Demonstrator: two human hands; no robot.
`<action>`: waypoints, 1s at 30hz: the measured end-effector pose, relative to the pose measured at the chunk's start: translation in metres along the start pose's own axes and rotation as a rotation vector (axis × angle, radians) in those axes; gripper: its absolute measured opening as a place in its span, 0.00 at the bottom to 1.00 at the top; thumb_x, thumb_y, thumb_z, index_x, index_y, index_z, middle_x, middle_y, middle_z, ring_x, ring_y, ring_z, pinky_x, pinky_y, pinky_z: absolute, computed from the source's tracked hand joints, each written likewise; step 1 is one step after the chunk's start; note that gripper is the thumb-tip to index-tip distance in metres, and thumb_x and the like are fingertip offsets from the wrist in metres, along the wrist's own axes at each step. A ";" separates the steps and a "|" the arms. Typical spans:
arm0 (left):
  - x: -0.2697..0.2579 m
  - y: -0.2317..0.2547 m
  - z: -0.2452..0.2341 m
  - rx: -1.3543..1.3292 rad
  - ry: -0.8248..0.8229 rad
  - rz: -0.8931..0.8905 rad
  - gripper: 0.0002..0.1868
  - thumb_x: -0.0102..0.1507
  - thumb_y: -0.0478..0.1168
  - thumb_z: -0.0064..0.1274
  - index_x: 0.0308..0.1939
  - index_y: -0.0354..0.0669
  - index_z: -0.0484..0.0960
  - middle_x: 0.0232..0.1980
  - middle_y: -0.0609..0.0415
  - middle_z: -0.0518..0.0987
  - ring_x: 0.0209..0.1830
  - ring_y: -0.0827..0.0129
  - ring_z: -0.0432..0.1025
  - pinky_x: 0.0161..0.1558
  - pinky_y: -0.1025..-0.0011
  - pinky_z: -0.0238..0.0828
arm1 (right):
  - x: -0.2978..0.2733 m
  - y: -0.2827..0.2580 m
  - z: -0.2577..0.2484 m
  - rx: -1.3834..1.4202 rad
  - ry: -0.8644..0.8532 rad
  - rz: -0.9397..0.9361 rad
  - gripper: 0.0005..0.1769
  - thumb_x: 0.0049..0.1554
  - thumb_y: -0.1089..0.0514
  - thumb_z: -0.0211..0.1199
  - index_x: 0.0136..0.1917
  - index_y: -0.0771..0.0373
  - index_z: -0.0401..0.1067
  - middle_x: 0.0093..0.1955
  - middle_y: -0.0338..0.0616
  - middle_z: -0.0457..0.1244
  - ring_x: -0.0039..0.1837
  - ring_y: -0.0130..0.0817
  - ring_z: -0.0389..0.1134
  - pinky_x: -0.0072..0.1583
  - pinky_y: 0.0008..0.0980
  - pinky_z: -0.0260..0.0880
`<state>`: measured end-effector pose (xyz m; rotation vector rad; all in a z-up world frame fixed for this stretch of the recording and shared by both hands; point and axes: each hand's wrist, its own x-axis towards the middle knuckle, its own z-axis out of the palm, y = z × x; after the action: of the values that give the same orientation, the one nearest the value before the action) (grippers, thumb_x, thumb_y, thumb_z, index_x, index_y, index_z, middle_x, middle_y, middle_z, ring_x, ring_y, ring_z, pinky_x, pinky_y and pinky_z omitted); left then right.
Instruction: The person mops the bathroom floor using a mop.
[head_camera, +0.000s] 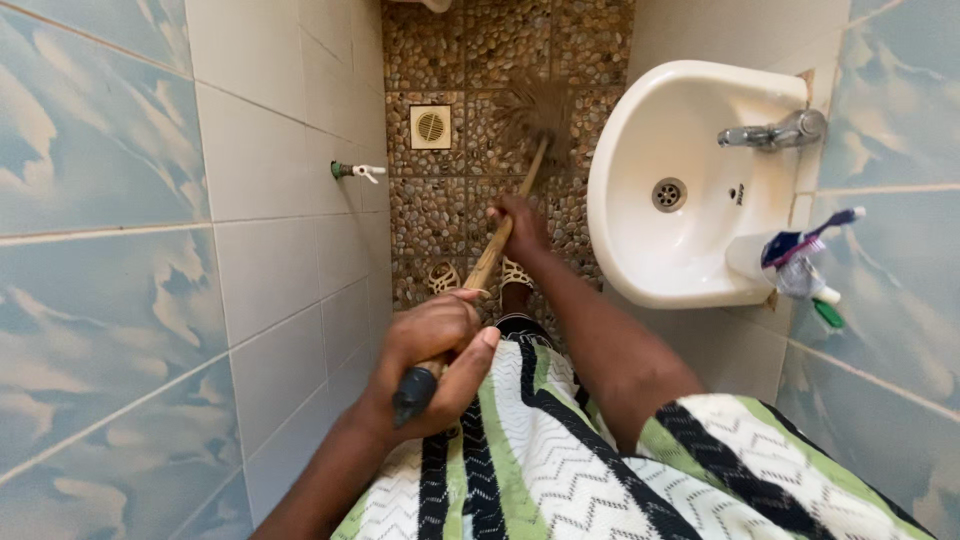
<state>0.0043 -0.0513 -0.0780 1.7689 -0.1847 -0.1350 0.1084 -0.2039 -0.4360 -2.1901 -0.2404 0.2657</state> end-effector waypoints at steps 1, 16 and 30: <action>0.001 0.006 -0.007 -0.003 -0.012 0.006 0.16 0.65 0.31 0.52 0.23 0.39 0.66 0.24 0.56 0.68 0.25 0.69 0.67 0.61 0.60 0.74 | -0.010 -0.008 0.004 -0.034 0.001 0.050 0.13 0.64 0.52 0.62 0.46 0.65 0.69 0.46 0.57 0.64 0.48 0.56 0.66 0.50 0.53 0.65; -0.024 0.031 -0.059 -0.103 -0.172 -0.141 0.20 0.64 0.39 0.53 0.18 0.39 0.69 0.17 0.55 0.69 0.15 0.70 0.63 0.21 0.66 0.57 | -0.137 -0.049 0.031 0.009 -0.174 0.524 0.16 0.63 0.49 0.61 0.45 0.66 0.70 0.41 0.53 0.66 0.42 0.44 0.67 0.47 0.44 0.67; -0.057 0.037 -0.050 -0.123 -0.226 -0.065 0.20 0.65 0.43 0.51 0.19 0.43 0.71 0.16 0.54 0.67 0.15 0.68 0.63 0.24 0.64 0.59 | -0.178 -0.074 0.002 0.023 -0.240 0.343 0.15 0.63 0.50 0.60 0.44 0.64 0.71 0.36 0.51 0.64 0.38 0.44 0.64 0.42 0.44 0.63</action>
<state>-0.0437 0.0007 -0.0317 1.6352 -0.2757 -0.3865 -0.0680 -0.2063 -0.3588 -2.1677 0.0092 0.7202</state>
